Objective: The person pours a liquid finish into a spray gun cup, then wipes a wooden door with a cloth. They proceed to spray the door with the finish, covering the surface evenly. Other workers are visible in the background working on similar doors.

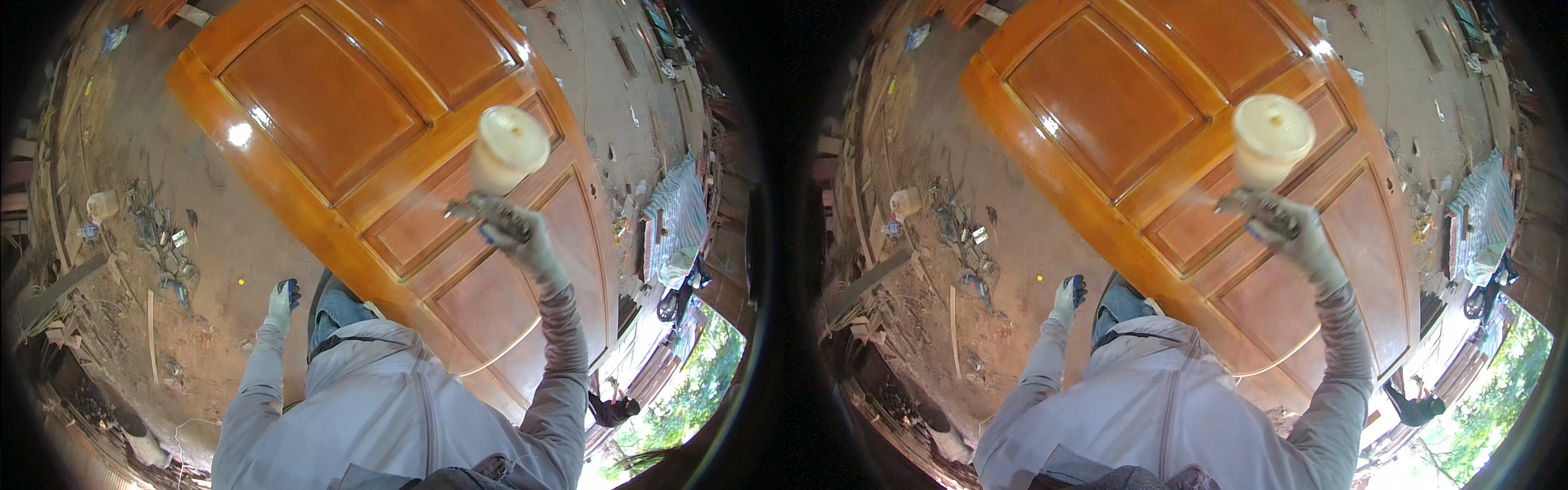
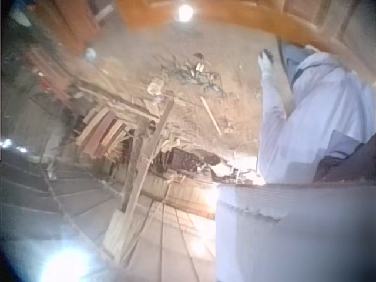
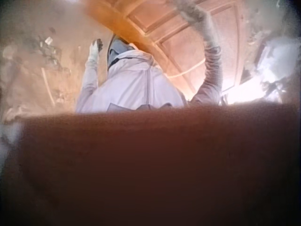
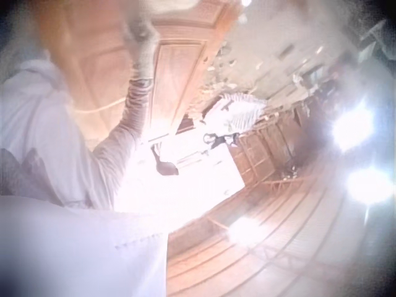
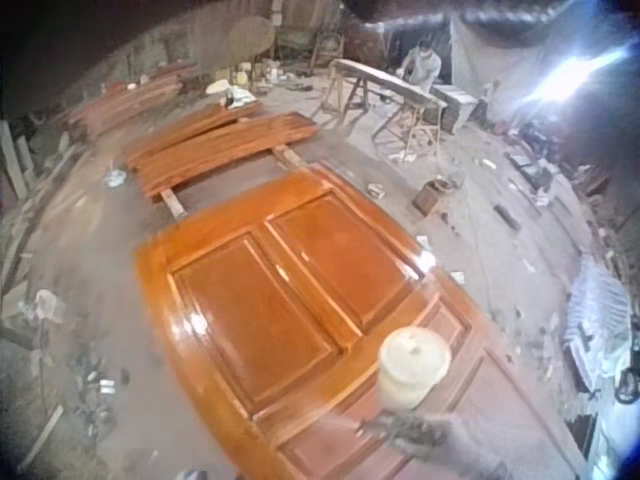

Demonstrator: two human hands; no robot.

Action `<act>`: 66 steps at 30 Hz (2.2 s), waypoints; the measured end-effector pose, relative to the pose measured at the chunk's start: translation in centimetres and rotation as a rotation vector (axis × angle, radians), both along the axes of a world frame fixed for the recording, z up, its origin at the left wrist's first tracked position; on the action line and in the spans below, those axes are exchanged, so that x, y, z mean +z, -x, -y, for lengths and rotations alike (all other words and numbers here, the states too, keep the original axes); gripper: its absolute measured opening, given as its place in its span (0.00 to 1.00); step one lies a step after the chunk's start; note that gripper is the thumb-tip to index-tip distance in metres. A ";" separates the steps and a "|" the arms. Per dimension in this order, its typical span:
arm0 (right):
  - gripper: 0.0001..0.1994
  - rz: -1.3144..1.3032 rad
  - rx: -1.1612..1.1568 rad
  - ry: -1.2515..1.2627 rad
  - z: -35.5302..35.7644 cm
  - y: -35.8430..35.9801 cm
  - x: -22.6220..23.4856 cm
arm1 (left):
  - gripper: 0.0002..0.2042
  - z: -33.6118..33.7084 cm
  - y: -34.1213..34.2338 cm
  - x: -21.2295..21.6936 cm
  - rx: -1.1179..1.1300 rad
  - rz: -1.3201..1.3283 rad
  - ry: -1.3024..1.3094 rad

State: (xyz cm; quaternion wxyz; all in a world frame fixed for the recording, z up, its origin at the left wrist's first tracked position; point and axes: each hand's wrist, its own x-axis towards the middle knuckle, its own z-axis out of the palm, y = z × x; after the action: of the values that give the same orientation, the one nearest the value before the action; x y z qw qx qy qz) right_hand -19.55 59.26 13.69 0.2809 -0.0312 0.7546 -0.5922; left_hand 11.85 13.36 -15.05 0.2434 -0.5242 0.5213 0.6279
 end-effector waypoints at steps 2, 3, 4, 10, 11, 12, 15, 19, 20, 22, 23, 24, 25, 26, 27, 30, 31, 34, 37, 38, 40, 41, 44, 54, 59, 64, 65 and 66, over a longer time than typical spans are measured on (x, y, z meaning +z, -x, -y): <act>0.20 -0.129 0.231 0.034 2.1 -1.9 -0.1 | 0.18 -0.3 -1.0 -0.4 0.019 0.048 -0.009; 0.20 -0.046 0.261 0.058 2.8 -2.5 -0.2 | 0.18 -0.5 -1.5 -0.5 0.025 0.041 -0.025; 0.20 0.035 0.288 0.082 3.3 -3.0 -0.4 | 0.18 -0.6 -2.1 -0.6 0.028 0.054 -0.028; 0.21 0.133 0.097 0.063 -0.3 -0.5 -2.3 | 0.17 -0.4 -3.7 -0.5 0.065 0.123 -0.010; 0.21 0.062 0.069 0.020 -2.2 0.9 -2.5 | 0.17 -0.2 -3.7 -0.5 0.068 0.134 0.009; 0.21 0.019 -0.057 -0.045 -3.8 2.3 -3.0 | 0.17 -0.1 -3.6 -0.5 0.074 0.117 -0.001; 0.17 -0.152 -0.254 -0.253 -10.0 7.2 -3.6 | 0.17 0.1 -2.9 -0.7 0.072 0.122 0.011; 0.20 -0.390 -0.396 -0.674 -17.3 13.0 -4.4 | 0.18 0.2 -1.2 -1.0 0.057 0.105 0.017; 0.21 -0.431 -0.440 -0.720 -18.5 13.9 -4.7 | 0.18 0.0 -0.9 -0.9 0.052 0.124 0.045; 0.22 -0.681 -0.349 -0.874 -20.0 14.8 -5.2 | 0.19 -0.1 -0.5 -0.8 0.078 0.008 0.024; 0.23 -0.780 -0.312 -0.961 -20.2 14.6 -5.3 | 0.19 -0.2 -0.4 -0.7 0.089 -0.030 0.028; 0.22 -0.731 -0.290 -0.918 -20.0 14.1 -5.3 | 0.19 -0.3 -0.4 -0.8 0.082 -0.037 0.020; 0.22 -0.660 -0.277 -0.881 -19.5 13.1 -5.1 | 0.19 -0.4 -0.5 -0.8 0.079 -0.043 0.013; 0.22 -0.526 -0.297 -0.875 -18.6 11.9 -4.9 | 0.19 -0.4 -0.8 -0.8 0.077 -0.045 0.009; 0.21 -0.530 -0.229 -0.792 -17.5 10.4 -4.4 | 0.19 -0.4 -1.3 -0.9 0.084 -0.062 -0.032; 0.20 -0.334 -0.137 -0.565 -12.7 4.1 -2.5 | 0.18 -0.8 -3.6 -1.0 0.109 -0.062 -0.075; 0.20 -0.260 -0.112 -0.441 -11.1 2.1 -1.8 | 0.17 -1.2 -4.5 -1.1 0.113 -0.033 -0.043; 0.20 -0.392 0.114 -0.295 -6.5 -3.3 -0.5 | 0.14 -2.2 -7.3 -0.9 0.127 0.037 0.012; 0.21 -0.049 0.192 -0.018 -3.9 -7.1 0.3 | 0.09 -2.8 -9.9 -1.0 0.152 0.067 -0.036; 0.21 0.089 0.196 -0.005 -3.4 -8.0 0.2 | 0.07 -2.9 -10.7 -1.1 0.159 0.075 -0.063; 0.21 0.254 0.189 0.038 -3.3 -9.0 -0.3 | 0.05 -3.2 -12.1 -1.3 0.191 0.087 -0.078; 0.20 0.280 0.178 0.068 -3.6 -9.0 -0.8 | 0.05 -3.2 -12.6 -1.4 0.210 0.129 -0.071; 0.18 0.147 0.085 -0.010 -6.5 -7.5 -2.4 | 0.14 -3.1 -13.0 -1.7 0.181 0.181 0.023; 0.21 -0.646 -0.222 -1.009 -24.1 8.1 -4.3 | 0.16 -2.6 -8.7 -2.0 0.223 0.017 -0.046; 0.21 -0.612 -0.244 -0.994 -25.2 9.3 -3.7 | 0.18 -3.3 -8.2 -1.5 0.198 -0.105 -0.071; 0.21 -0.316 -0.110 -0.714 -20.6 2.1 -1.5 | 0.18 -3.9 -10.8 -1.8 0.182 -0.039 -0.073; 0.21 -0.314 -0.062 -0.656 -19.2 0.1 -1.0 | 0.17 -4.1 -11.7 -2.0 0.186 -0.031 -0.078; 0.20 -0.292 -0.024 -0.608 -17.8 -1.9 -0.5 | 0.17 -4.3 -12.7 -2.1 0.191 0.024 -0.058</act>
State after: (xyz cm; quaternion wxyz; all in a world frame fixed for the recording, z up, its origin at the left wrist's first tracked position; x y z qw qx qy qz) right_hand -17.62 77.03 13.15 0.1593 -0.0214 0.9292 -0.3327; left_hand 24.54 17.67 -17.15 0.2037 -0.5717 0.4474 0.6569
